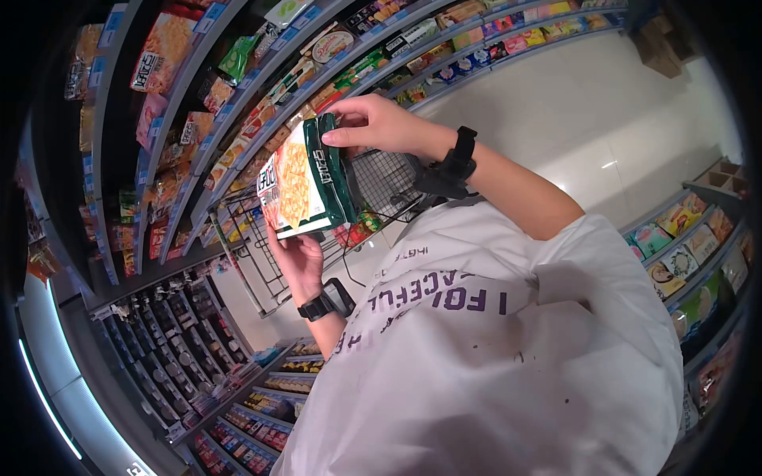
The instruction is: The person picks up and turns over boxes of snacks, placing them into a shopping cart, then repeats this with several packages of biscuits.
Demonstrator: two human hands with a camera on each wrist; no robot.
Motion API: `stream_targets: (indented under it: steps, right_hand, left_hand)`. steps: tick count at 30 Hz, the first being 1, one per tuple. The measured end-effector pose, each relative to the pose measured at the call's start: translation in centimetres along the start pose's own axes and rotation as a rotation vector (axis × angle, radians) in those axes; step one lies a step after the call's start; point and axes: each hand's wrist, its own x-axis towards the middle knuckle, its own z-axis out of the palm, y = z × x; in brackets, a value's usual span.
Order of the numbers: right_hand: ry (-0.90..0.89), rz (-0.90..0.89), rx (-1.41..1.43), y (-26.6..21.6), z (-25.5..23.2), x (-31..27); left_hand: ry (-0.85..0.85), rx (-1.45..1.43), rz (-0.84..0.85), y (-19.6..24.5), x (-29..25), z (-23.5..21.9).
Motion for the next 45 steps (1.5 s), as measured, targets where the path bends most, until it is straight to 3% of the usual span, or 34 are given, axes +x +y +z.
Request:
stream_targets:
  steps: [2,6,12,13,15,18,20,21,23,24,25,26,29,32,38,45]
  right_hand:
    - [0.096,-0.039,-0.027,0.2,0.5,0.5]
    - [0.046,-0.006,-0.156,0.0,1.7,0.8]
    - [0.014,-0.073,-0.285,2.0,2.2,1.7]
    - [0.034,0.008,-0.243,2.3,1.9,1.8]
    - [0.056,0.087,-0.196,3.3,0.9,1.9]
    - [0.057,0.440,-0.046,3.8,0.4,1.4]
    - [0.045,0.465,0.042,5.2,0.1,1.2]
    - [0.027,0.484,0.113,6.2,-0.4,1.2]
    - [0.044,0.536,0.262,9.9,-1.9,1.8]
    - [0.012,0.502,0.469,11.6,-2.3,2.1]
    - [-0.024,0.465,0.679,13.4,-2.5,2.5]
    - [-0.080,0.490,0.817,15.0,-2.6,3.1]
    - [-0.003,0.479,0.949,16.5,-1.5,3.6]
    - [0.090,0.564,0.952,17.6,-0.7,3.9]
    - [0.026,0.707,1.022,20.4,1.0,4.7]
    - [0.034,0.864,0.944,23.4,4.0,5.8]
  left_hand:
    - [0.021,-0.047,-0.035,-0.7,-0.2,-0.1]
    - [-0.037,-0.154,-0.207,-2.6,-0.1,-2.8]
    - [0.031,-0.196,-0.153,-3.2,-0.9,-4.2]
    - [0.001,-0.210,-0.146,-3.0,-0.9,-4.5]
    - [0.123,-0.123,-0.055,-2.7,-1.3,-4.2]
    - [0.173,-0.003,0.007,-2.4,-1.7,-3.9]
    - [0.276,0.289,0.227,-2.1,-2.6,-2.8]
    - [0.273,0.297,0.223,-2.0,-3.0,-1.8]
    - [0.255,0.735,0.546,-2.0,-3.6,0.6]
    - [0.155,0.939,0.657,-2.2,-3.8,1.2]
    - [0.102,1.033,0.634,-2.4,-4.9,4.0]
    - [0.016,1.157,0.717,-2.8,-5.0,4.8]
    - [-0.192,1.462,0.908,-3.7,-4.0,5.8]
    - [-0.189,1.477,0.898,-3.9,-3.4,6.8]
    - [-0.204,1.495,0.825,-3.0,-2.1,5.8]
    - [-0.076,1.465,0.754,-0.4,0.0,3.9]
